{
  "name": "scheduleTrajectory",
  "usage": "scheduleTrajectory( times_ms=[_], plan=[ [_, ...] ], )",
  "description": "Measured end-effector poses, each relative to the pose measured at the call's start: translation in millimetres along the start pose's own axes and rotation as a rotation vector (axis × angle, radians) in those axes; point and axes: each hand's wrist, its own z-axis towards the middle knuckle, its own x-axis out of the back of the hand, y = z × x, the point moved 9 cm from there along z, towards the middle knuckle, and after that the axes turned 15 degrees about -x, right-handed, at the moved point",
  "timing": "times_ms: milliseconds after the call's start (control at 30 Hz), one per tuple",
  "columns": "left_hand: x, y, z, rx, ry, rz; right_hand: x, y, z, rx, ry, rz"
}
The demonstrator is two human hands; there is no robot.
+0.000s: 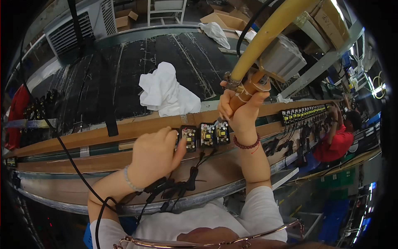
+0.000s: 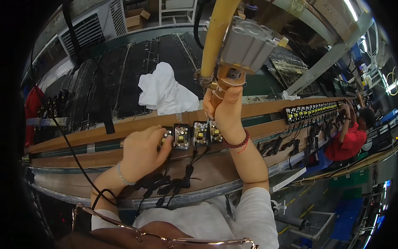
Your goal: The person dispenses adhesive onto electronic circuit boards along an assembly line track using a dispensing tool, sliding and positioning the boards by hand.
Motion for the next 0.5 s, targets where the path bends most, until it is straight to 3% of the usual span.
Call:
scheduleTrajectory(
  times_ms=[67,100,200,400,500],
  plan=[
    [-14,-30,-15,0.246,-0.344,0.058,-3,-7,-2,0.01,-0.039,0.01],
    [-17,-37,-19,0.256,-0.349,0.053,-5,-9,-4,-0.001,-0.042,0.009],
    [-59,-57,-41,0.415,-0.661,-0.167,-11,-22,-10,0.029,-0.045,-0.011],
    [-83,-42,-42,0.43,-0.428,-0.431,-32,-18,-23,-0.024,-0.138,0.035],
    [-84,-27,-35,0.314,-0.479,-0.477,-36,-3,-32,-0.061,-0.107,0.065]
  ],
)
